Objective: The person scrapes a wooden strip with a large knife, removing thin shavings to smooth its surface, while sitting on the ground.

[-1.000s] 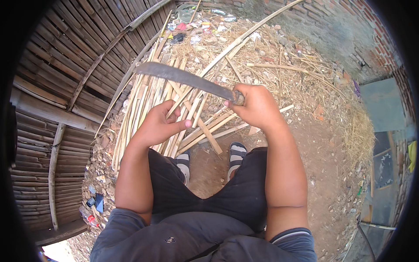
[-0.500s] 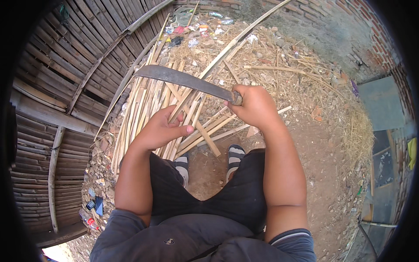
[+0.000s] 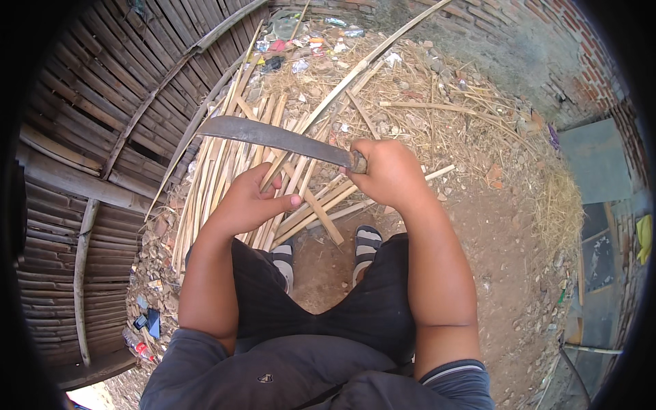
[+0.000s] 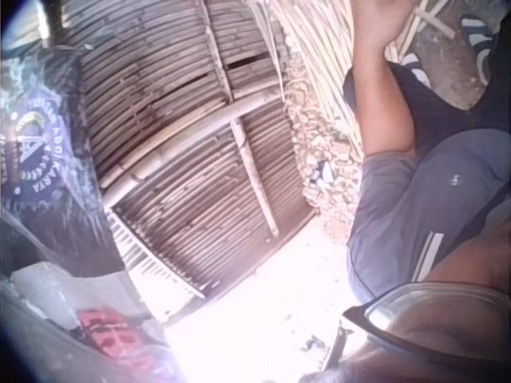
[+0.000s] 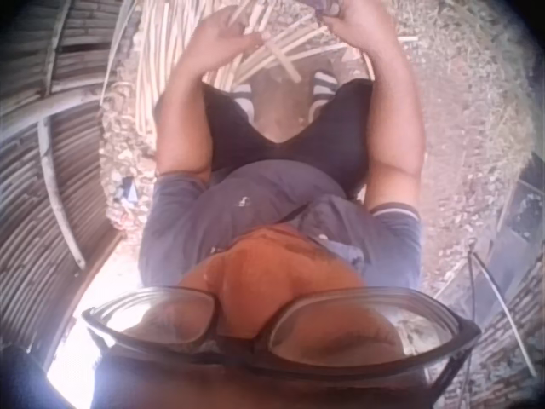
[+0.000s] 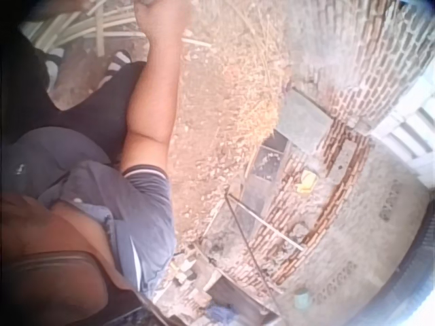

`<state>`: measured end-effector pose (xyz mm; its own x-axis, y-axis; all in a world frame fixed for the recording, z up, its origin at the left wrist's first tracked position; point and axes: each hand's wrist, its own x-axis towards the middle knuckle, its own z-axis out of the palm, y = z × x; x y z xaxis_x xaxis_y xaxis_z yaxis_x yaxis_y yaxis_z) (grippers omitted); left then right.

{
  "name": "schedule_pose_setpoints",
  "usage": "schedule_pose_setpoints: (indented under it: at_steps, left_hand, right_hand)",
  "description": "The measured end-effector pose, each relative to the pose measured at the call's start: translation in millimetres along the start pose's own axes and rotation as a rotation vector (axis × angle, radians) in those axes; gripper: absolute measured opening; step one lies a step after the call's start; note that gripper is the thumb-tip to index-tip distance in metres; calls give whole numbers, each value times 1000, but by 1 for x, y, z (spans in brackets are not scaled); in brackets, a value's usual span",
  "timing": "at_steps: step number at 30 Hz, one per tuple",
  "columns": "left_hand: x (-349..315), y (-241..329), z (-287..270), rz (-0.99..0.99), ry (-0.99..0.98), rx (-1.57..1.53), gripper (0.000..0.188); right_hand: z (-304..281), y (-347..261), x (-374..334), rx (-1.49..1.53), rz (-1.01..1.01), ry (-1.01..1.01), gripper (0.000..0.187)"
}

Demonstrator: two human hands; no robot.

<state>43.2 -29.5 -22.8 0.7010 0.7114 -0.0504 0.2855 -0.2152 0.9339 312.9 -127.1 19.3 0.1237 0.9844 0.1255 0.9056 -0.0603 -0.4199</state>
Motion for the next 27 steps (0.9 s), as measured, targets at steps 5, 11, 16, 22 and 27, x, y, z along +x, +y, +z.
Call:
schedule_pose_setpoints:
  at_steps: [5,11,16,22,27]
  left_hand:
    - [-2,2,6,83,44,-10,49]
    - [1,3,3,-39,-15,8,51]
    - [0,-1,5,15,18,24,51]
    - [-4,21,-4,-174,-66,62,43]
    - [0,15,1,-48,-39,50,43]
  right_hand:
    - [4,-7,-2,-60,-126,37,31]
    - [-9,23,7,47,129,93,35]
    - [6,2,1,-82,-85,26,29]
    - [-21,45,12,205,254,114,36]
    - [-13,31,6,171,128,29,33]
